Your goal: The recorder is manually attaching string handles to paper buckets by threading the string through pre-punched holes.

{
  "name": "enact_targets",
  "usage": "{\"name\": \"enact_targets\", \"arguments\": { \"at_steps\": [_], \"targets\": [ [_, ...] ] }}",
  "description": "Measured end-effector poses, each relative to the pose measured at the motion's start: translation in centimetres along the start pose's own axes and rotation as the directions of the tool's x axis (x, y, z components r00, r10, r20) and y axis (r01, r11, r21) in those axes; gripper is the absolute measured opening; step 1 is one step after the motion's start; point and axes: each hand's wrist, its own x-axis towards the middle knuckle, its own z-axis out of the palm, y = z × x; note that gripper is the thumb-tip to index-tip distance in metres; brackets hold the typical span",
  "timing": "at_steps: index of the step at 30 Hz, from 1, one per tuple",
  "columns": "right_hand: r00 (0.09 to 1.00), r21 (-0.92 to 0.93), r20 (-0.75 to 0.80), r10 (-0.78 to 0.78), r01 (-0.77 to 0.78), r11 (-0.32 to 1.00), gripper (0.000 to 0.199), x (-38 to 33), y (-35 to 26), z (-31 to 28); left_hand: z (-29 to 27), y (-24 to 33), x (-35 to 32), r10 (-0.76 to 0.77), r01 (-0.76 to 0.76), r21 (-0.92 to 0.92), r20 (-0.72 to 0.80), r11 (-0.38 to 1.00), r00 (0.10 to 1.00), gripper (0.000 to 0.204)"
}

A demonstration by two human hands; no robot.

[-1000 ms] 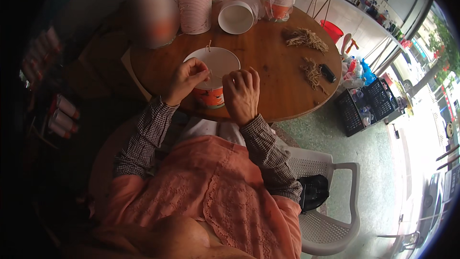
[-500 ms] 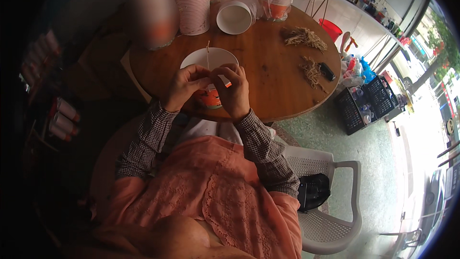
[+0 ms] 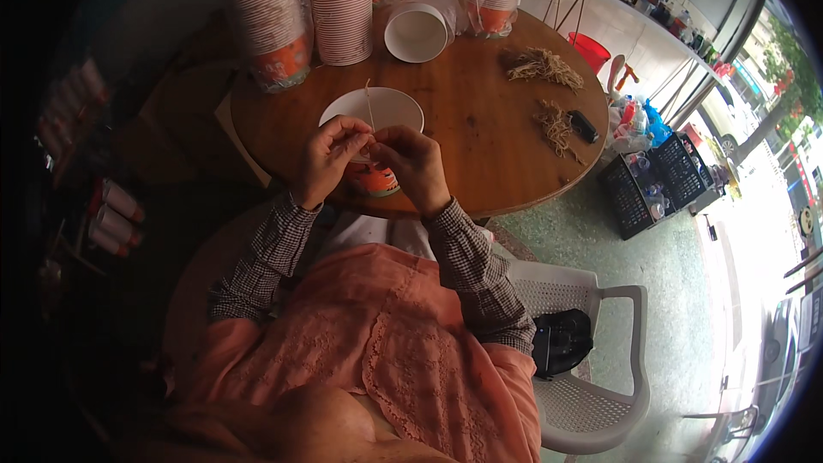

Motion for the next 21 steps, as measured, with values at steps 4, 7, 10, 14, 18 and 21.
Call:
{"name": "enact_targets", "arguments": {
  "at_steps": [4, 7, 10, 14, 18, 21],
  "targets": [
    [0.998, -0.103, -0.056, -0.036, 0.030, 0.994, 0.010, -0.1, 0.3, 0.2, 0.1, -1.0, -0.2, 0.230, -0.198, 0.304, -0.073, 0.932, 0.970, 0.007],
    [0.980, -0.213, -0.120, -0.158, 0.130, 0.968, 0.006, -0.3, 1.1, 0.6, 0.4, -0.8, -0.1, 0.207, -0.173, 0.286, -0.092, 0.942, 0.974, 0.007],
    [0.950, -0.334, -0.144, -0.277, 0.217, 0.917, 0.005, -0.7, 1.2, 1.3, 0.2, -1.6, -0.2, 0.180, -0.136, 0.302, -0.122, 0.944, 0.976, 0.009],
    [0.945, -0.396, -0.139, -0.297, 0.222, 0.891, 0.004, -0.8, 1.1, 1.2, 0.2, -1.2, 0.0, 0.318, -0.259, 0.371, -0.106, 0.892, 0.942, 0.011],
    [0.941, -0.388, -0.134, -0.311, 0.239, 0.890, 0.004, -0.8, 0.9, 1.1, -0.1, -1.0, -0.2, 0.311, -0.270, 0.424, -0.030, 0.864, 0.950, 0.011],
    [0.940, -0.381, -0.134, -0.312, 0.242, 0.892, 0.004, -0.7, 1.0, 0.9, -0.4, -0.7, -0.3, 0.222, -0.201, 0.343, -0.021, 0.918, 0.975, 0.008]
  ]
}}
